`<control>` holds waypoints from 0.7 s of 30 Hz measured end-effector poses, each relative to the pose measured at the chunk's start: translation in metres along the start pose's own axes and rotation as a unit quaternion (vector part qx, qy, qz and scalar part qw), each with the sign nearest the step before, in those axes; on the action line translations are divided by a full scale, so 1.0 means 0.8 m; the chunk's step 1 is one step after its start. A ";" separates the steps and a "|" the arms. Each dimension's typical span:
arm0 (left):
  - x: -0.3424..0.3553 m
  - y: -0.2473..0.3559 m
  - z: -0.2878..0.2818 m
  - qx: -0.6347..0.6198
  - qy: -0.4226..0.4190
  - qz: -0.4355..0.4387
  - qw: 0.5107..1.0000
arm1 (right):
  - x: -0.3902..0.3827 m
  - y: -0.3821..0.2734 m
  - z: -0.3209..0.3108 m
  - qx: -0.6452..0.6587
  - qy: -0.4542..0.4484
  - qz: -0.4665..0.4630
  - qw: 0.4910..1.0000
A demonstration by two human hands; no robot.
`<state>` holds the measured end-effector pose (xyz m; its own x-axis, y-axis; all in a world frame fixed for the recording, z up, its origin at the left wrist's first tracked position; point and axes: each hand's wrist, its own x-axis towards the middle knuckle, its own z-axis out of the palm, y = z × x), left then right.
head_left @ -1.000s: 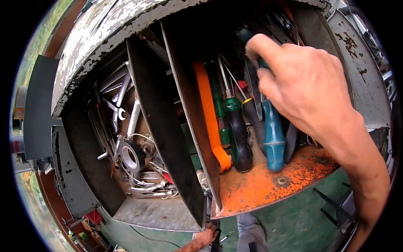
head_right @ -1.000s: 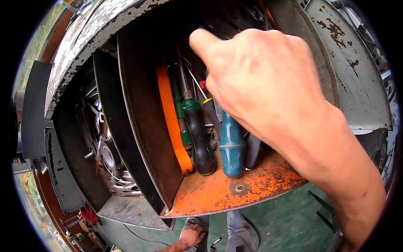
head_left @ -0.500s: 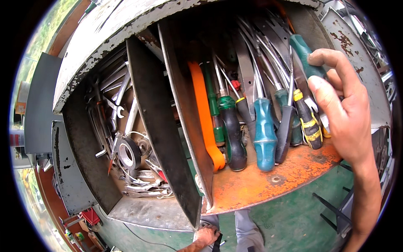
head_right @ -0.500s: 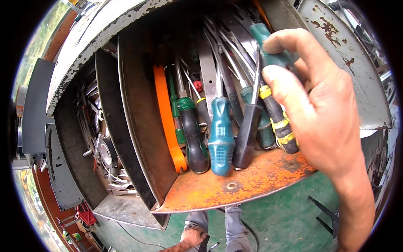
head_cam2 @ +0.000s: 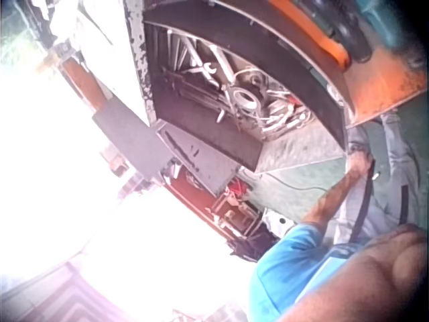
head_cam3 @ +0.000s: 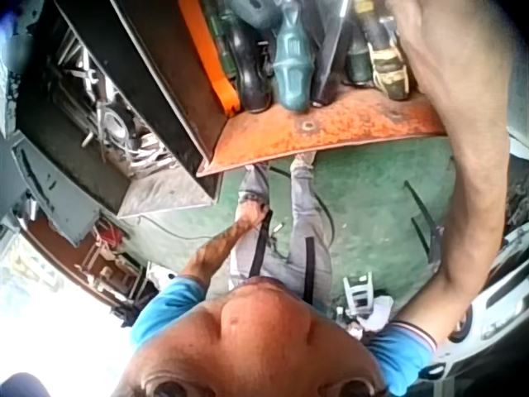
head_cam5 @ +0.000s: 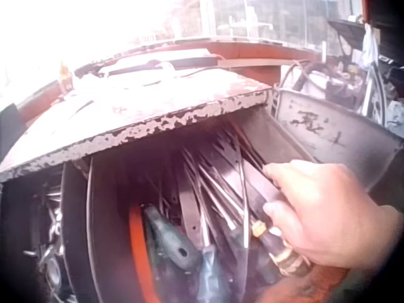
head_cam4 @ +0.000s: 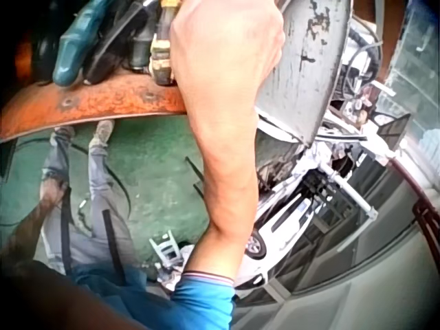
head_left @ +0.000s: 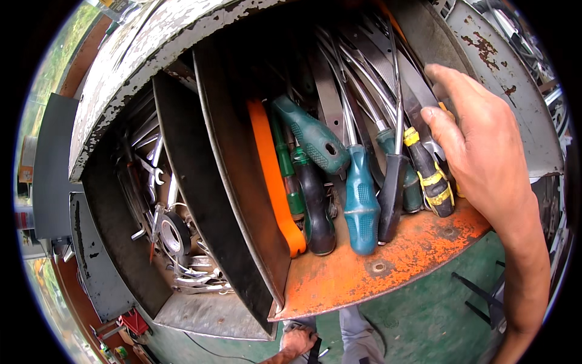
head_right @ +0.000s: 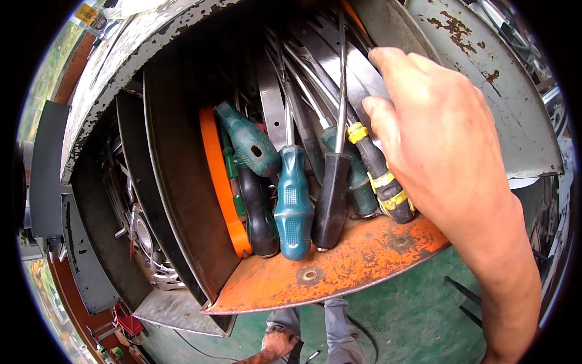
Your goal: The person searches through a tool chest drawer for a small metal fastener, then walks across the garage floor to a red car bumper. They insert the fastener into a hole on the bumper and test the fit.
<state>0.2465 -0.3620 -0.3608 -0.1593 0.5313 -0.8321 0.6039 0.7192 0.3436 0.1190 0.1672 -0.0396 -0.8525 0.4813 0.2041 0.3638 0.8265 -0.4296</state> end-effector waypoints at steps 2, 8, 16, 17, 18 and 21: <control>0.001 0.004 -0.009 -0.008 -0.029 -0.020 0.999 | 0.001 0.005 0.003 -0.042 -0.005 0.004 0.999; -0.007 0.007 -0.015 -0.059 0.033 -0.027 0.997 | 0.007 0.017 0.001 -0.164 -0.012 0.010 0.986; -0.006 0.026 -0.057 -0.124 0.114 0.032 0.985 | 0.003 0.029 0.010 -0.225 -0.020 -0.003 0.974; -0.007 0.029 -0.067 -0.136 0.079 0.021 0.987 | 0.002 0.030 0.012 -0.219 -0.019 -0.002 0.976; -0.007 0.031 -0.069 -0.149 0.083 0.008 0.985 | 0.002 0.030 0.012 -0.213 -0.017 -0.003 0.977; -0.005 0.025 -0.051 -0.149 0.109 0.006 0.983 | 0.001 0.028 0.011 -0.199 -0.016 -0.002 0.980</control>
<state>0.2272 -0.3314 -0.3331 -0.3360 0.6000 -0.7260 0.3570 0.7944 0.4913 0.1235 0.1836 -0.0565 -0.8634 0.4732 0.1749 0.4721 0.8801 -0.0507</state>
